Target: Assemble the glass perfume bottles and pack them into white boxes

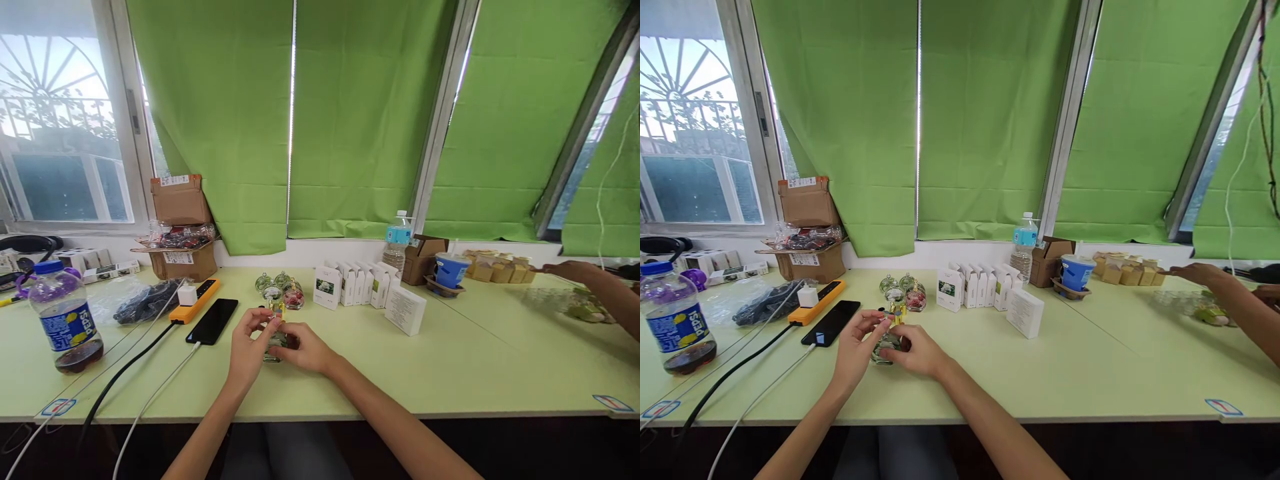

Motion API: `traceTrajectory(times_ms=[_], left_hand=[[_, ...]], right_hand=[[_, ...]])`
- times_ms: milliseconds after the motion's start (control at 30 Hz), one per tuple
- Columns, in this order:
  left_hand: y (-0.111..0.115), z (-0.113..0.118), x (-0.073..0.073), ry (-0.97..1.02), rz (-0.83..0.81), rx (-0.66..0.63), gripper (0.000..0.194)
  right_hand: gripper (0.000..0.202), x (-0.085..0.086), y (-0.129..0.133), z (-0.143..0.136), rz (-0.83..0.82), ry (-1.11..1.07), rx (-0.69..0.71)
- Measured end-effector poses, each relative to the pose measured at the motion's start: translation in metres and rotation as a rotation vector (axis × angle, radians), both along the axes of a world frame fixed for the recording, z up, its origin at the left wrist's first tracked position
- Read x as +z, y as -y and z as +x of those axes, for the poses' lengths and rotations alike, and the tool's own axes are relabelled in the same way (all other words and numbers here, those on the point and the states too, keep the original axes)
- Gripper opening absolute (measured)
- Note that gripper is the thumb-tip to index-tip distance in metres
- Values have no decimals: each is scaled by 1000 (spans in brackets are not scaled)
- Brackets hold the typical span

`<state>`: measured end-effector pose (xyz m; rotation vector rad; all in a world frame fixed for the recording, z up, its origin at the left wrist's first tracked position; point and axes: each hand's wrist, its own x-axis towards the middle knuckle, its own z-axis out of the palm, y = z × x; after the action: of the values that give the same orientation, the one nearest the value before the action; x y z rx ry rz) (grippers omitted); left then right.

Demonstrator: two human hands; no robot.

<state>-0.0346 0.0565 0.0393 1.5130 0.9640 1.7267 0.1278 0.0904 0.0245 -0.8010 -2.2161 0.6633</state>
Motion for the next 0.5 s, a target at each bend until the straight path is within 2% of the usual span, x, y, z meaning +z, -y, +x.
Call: traceTrajectory(times_ms=[167, 300, 500], left_hand=[[1, -2, 0, -34, 19, -3, 28], [-2, -4, -2, 23, 17, -30, 27], [-3, -4, 0, 92, -126, -99, 30]], right_hand=[[32, 3, 3, 0, -17, -14, 1], [33, 4, 3, 0, -12, -13, -5], [32, 3, 2, -1, 1, -13, 3]])
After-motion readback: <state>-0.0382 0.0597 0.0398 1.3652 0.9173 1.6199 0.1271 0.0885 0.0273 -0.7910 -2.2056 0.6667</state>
